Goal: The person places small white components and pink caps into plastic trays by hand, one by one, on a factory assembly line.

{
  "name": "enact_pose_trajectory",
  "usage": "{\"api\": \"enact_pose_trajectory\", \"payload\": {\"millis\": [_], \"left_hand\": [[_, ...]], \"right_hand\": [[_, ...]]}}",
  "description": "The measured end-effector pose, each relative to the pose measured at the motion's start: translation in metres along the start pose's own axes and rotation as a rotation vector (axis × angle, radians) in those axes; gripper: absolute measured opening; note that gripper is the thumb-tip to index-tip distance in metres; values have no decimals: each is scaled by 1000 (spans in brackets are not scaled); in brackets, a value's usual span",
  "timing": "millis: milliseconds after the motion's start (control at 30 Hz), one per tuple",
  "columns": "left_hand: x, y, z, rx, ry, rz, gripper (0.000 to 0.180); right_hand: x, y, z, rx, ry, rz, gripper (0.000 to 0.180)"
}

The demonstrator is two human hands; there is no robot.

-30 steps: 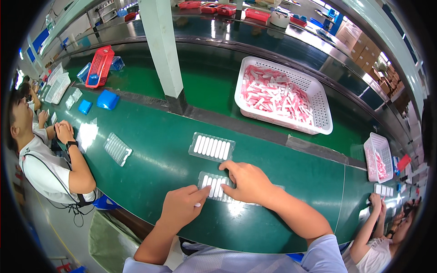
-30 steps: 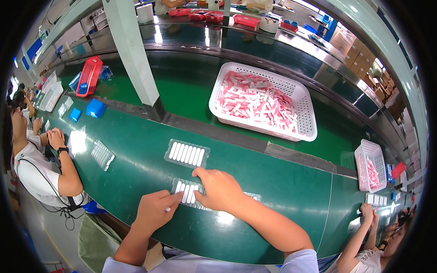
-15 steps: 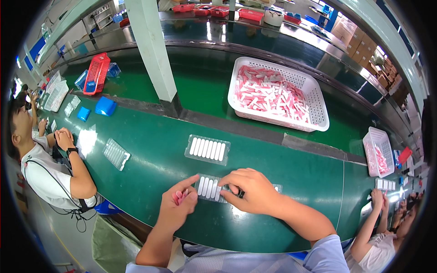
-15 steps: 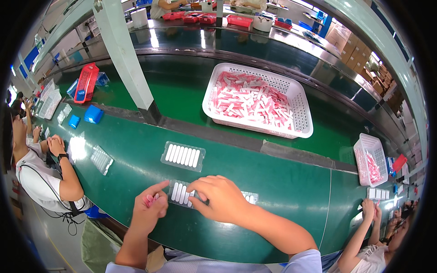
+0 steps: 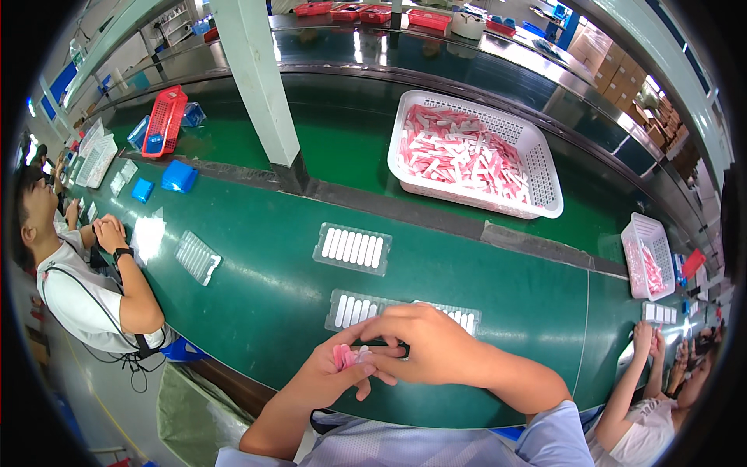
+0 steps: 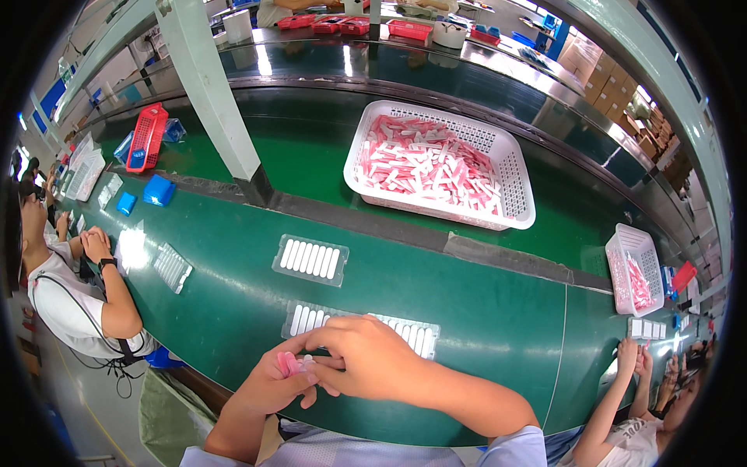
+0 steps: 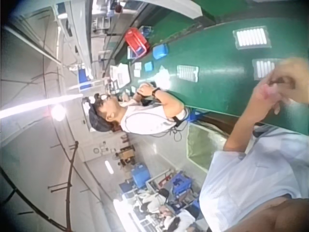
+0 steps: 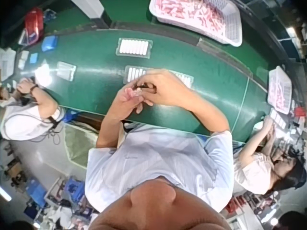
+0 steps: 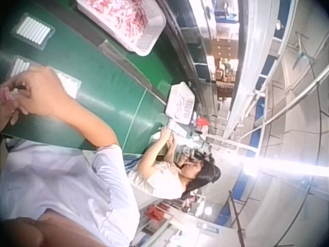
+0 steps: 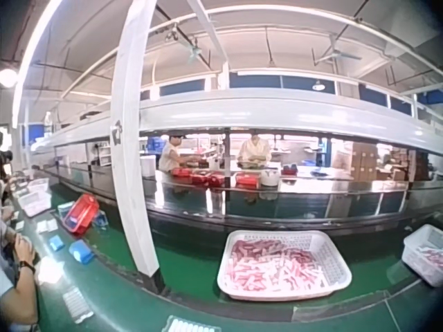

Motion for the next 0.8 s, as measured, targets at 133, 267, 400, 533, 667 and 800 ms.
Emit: {"api": "enact_pose_trajectory", "payload": {"millis": [133,267,400,533,667,800], "left_hand": [[2,2,1,87,15,140,62],[4,-3,0,21,-15,75,56],[-11,7,-3,-114,71,-48,40],[-17,12,-4,-114,89,-77,27],[-12,6,-3,-70,-37,57,21],[-11,6,-2,78,-181,248,17]], "right_hand": [[3,-5,0,17,125,121,14],[4,-12,-3,-144,177,-27,13],[-1,-8,-8,-139,178,-89,12],[-3,-10,-13,-334,70,-242,15],[0,-19,-16,-325,58,-87,22],[2,-11,-19,-31,108,182,24]]}}
Point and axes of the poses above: each hand's wrist, its own z-axis towards the middle knuckle, its own x-axis out of the palm, y = z × x, the point moved 3 cm from there along z, towards the middle knuckle, and after that the axes turned 9 degrees about z, right-handed, at the moved point
